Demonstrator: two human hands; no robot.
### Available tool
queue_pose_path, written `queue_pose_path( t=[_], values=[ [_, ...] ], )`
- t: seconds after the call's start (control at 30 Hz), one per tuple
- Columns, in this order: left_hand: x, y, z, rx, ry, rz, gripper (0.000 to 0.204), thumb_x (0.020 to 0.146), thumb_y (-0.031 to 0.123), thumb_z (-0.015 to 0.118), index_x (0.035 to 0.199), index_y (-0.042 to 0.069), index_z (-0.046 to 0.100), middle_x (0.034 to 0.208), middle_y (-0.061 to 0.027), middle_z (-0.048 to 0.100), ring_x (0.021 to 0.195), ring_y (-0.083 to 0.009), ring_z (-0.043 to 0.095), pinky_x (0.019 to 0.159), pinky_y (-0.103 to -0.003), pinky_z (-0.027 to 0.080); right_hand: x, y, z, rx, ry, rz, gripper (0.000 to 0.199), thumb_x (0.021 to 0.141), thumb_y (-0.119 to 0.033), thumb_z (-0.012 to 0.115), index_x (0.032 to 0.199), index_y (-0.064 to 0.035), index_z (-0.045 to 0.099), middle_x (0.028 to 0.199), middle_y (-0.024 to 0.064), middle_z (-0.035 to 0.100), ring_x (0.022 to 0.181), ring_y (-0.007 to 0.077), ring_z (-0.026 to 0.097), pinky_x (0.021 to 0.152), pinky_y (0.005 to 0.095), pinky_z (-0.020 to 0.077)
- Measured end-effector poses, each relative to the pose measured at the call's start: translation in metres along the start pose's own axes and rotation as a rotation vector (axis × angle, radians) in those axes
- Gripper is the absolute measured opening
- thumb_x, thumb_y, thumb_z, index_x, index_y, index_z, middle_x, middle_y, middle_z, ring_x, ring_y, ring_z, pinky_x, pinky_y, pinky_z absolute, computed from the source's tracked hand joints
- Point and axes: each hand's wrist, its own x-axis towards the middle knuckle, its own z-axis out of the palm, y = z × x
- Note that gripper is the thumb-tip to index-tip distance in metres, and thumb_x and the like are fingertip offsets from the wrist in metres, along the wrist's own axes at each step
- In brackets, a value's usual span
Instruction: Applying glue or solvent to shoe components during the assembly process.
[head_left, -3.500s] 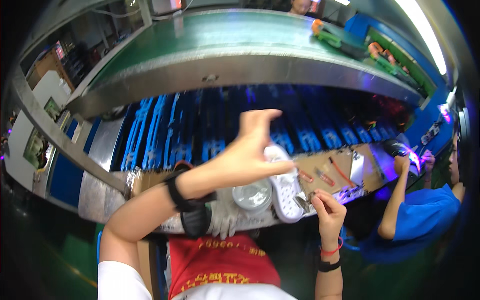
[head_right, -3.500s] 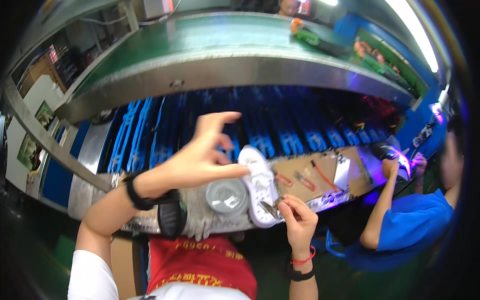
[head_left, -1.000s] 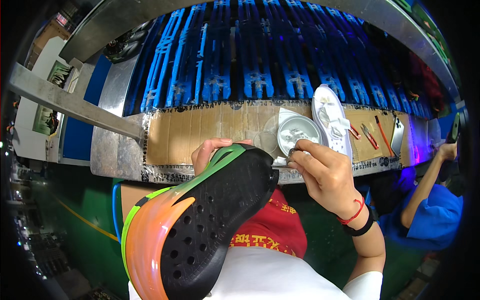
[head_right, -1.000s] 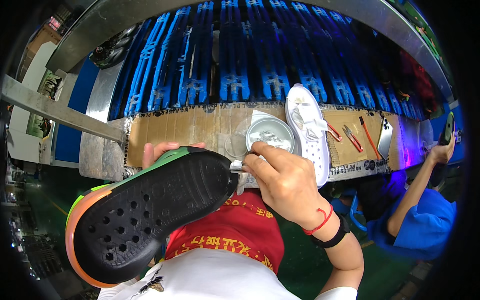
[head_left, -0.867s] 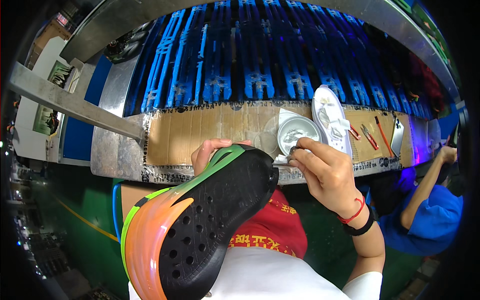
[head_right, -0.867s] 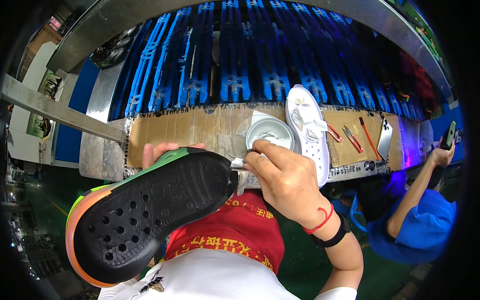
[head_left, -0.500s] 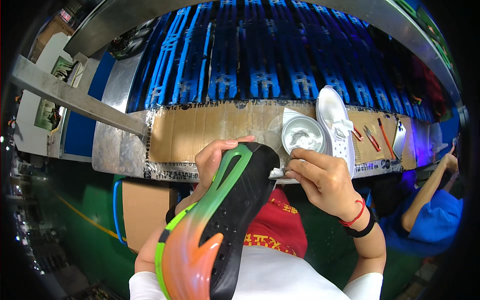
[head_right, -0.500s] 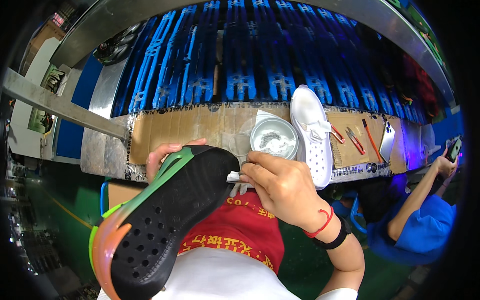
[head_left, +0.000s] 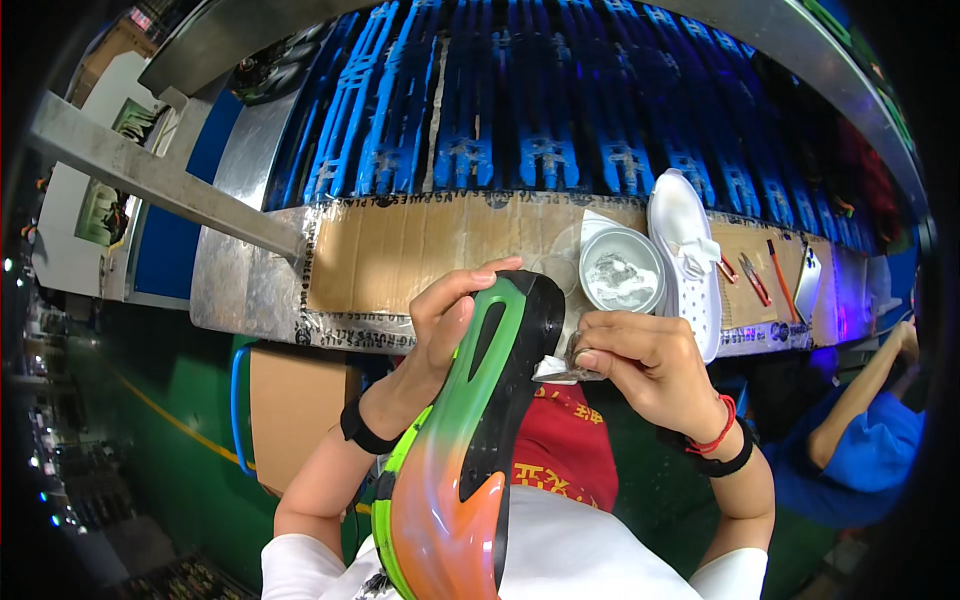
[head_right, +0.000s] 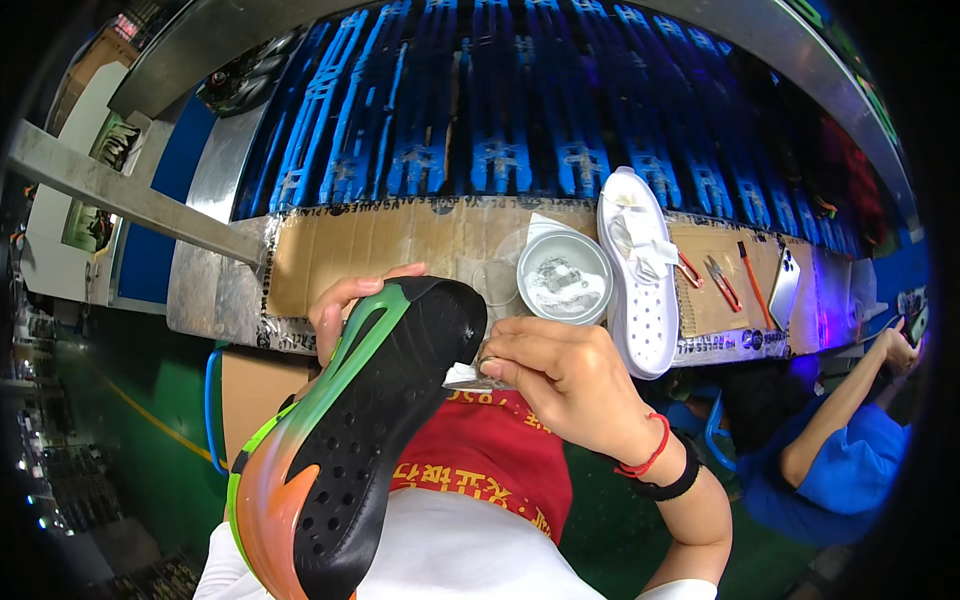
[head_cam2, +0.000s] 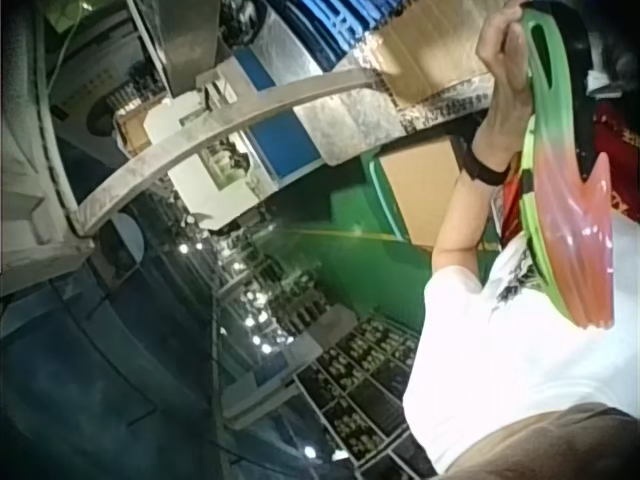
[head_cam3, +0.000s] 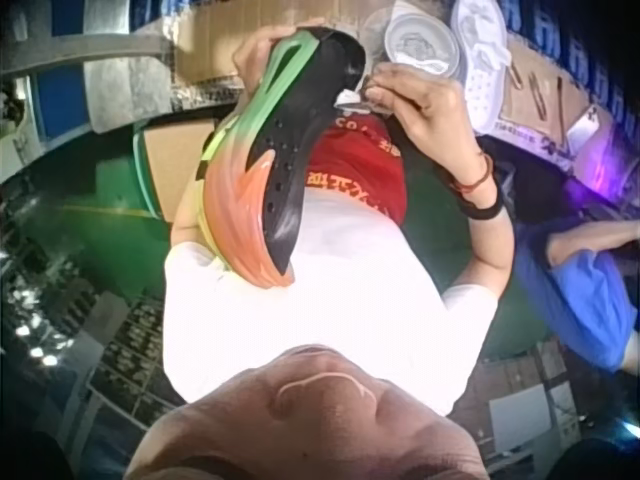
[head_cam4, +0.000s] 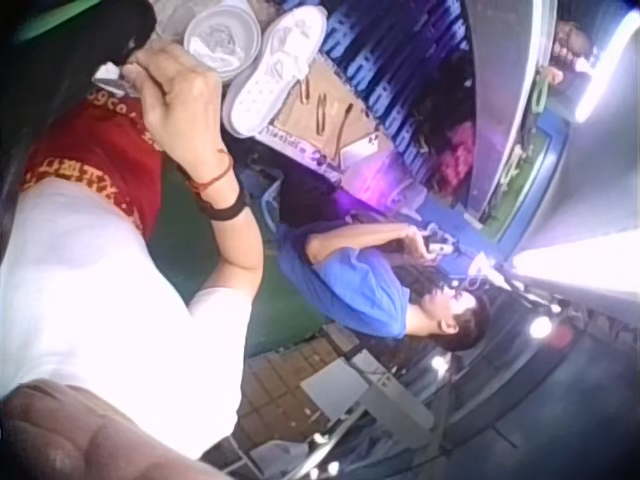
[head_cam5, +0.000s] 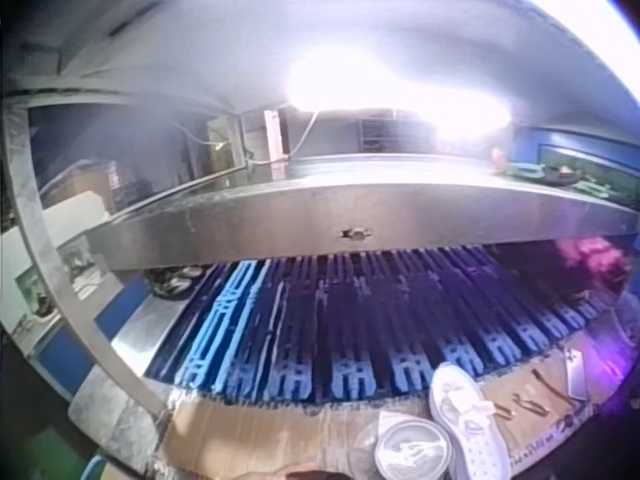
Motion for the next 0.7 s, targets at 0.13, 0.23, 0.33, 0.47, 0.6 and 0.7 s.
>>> queue_pose_path(
  t=[0.13, 0.23, 0.33, 0.47, 0.6, 0.7],
  values=[
    [0.001, 0.0, 0.0, 0.002, 0.021, -0.018, 0.026, 0.1, 0.008, 0.034, 0.12, -0.001, 0.047, 0.093, -0.0216, 0.059, 0.09, -0.0349, 0.066, 0.08, -0.044, 0.055, 0.001, -0.001, 0.003, 0.024, -0.001, -0.01, 0.011, 0.078, 0.001, 0.069, 0.088, 0.0058, 0.067, 0.088, 0.0165, 0.069, 0.077, 0.0261, 0.068, 0.069, 0.0307, 0.0532],
    [-0.002, 0.015, -0.002, -0.262, 0.073, -0.421, 0.044, 0.101, 0.043, 0.028, 0.117, 0.007, 0.049, 0.124, -0.0378, 0.048, 0.109, -0.0371, 0.058, 0.096, -0.046, 0.047, -0.001, -0.001, 0.005, 0.131, -0.003, 0.069, 0.01, 0.081, -0.003, 0.068, 0.088, 0.0044, 0.068, 0.085, 0.0155, 0.068, 0.075, 0.028, 0.067, 0.066, 0.03, 0.0527],
    [0.022, 0.05, 0.001, 0.247, -0.151, -0.491, 0.042, 0.101, 0.04, 0.031, 0.119, 0.006, 0.048, 0.125, -0.0342, 0.05, 0.112, -0.036, 0.057, 0.1, -0.044, 0.043, -0.002, 0.003, 0.002, 0.315, 0.022, 0.212, 0.01, 0.081, -0.002, 0.068, 0.088, 0.005, 0.068, 0.085, 0.0146, 0.068, 0.072, 0.0248, 0.067, 0.065, 0.0286, 0.052],
    [0.01, 0.062, -0.014, 0.133, -0.256, -0.453, 0.13, 0.055, 0.023, 0.092, 0.15, 0.008, 0.005, 0.145, -0.0111, 0.035, 0.134, -0.0283, 0.037, 0.112, -0.043, 0.03, 0.005, 0.003, -0.007, 0.043, 0.238, 0.027, 0.009, 0.079, 0.001, 0.068, 0.088, 0.0053, 0.067, 0.086, 0.0142, 0.068, 0.069, 0.0228, 0.066, 0.062, 0.0272, 0.0512],
    [0.011, 0.063, -0.011, -0.234, -0.21, -0.521, 0.132, 0.063, 0.007, 0.086, 0.149, 0.008, -0.015, 0.148, -0.0187, 0.022, 0.132, -0.0294, 0.037, 0.101, -0.041, 0.045, 0.011, 0.001, -0.006, -0.135, 0.297, -0.109, 0.011, 0.076, 0.004, 0.069, 0.087, 0.0044, 0.066, 0.087, 0.0136, 0.068, 0.067, 0.0243, 0.066, 0.058, 0.0277, 0.0508],
    [0.017, 0.07, -0.006, -0.316, -0.206, -0.612, 0.13, 0.065, 0.005, 0.085, 0.149, 0.009, -0.014, 0.148, -0.0201, 0.021, 0.126, -0.0284, 0.046, 0.095, -0.039, 0.05, 0.013, 0.001, -0.004, -0.192, 0.299, -0.151, 0.012, 0.076, 0.004, 0.07, 0.087, 0.0036, 0.066, 0.087, 0.0132, 0.067, 0.067, 0.0262, 0.066, 0.057, 0.0294, 0.0508]
  ],
)
